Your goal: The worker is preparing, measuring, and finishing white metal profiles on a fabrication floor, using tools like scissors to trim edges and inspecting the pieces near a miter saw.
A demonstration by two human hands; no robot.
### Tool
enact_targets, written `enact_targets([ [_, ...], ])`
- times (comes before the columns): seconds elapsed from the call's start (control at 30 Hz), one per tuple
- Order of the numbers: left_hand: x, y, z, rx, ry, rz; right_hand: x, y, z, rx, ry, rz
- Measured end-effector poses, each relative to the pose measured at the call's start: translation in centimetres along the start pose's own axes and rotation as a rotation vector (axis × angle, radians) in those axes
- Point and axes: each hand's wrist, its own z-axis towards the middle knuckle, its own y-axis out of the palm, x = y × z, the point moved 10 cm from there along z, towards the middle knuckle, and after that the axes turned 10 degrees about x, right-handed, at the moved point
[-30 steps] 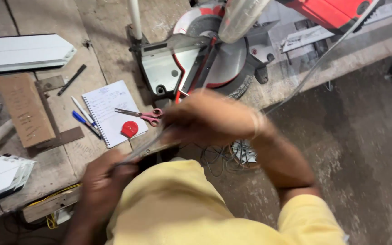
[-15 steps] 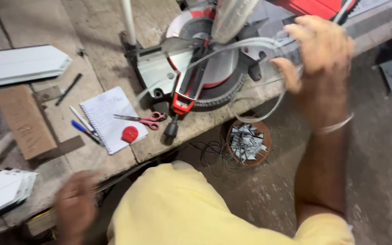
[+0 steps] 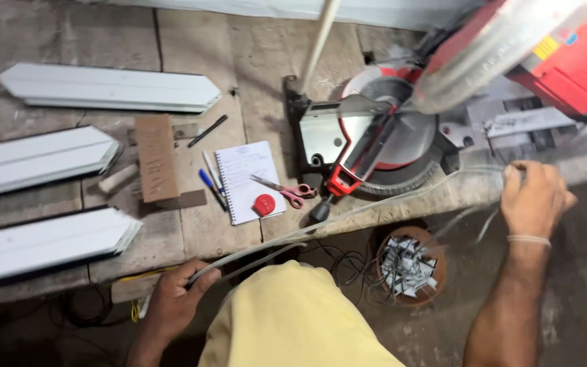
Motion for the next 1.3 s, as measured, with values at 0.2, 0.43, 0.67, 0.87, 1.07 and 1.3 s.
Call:
enact_targets([
  [0.2, 7.5, 4.8, 1.6, -0.109, 0.006, 0.033, -26.8, 3.4, -13.5, -0.580, -0.361, 0.987],
  [0.43, 4.2, 0.4, 0.7, -0.092, -0.033, 0.000, -16.6, 8.0, -9.3, -0.077, -1.035, 0.481],
  [0.67, 0.2, -2.5, -0.4, 0.186, -0.203, 0.119, -6.6, 8.5, -2.1, 0.114, -0.215, 0.157],
  [0.87, 7.5, 5.3, 2.6, 0.045, 0.088, 0.251, -27.6, 13.9, -18.1, -0.905, -0.379, 0.720],
  [1.07, 3.3, -1.3, -0.1, 0.173, -0.185, 0.179, -11.1, 15.4, -2.6, -0.519, -0.097, 0.525],
  [1.3, 6.4, 2.2, 1.5, 0.231, -0.129, 0.207, -20.7, 9.2, -1.8, -0.294, -0.578, 0.474],
])
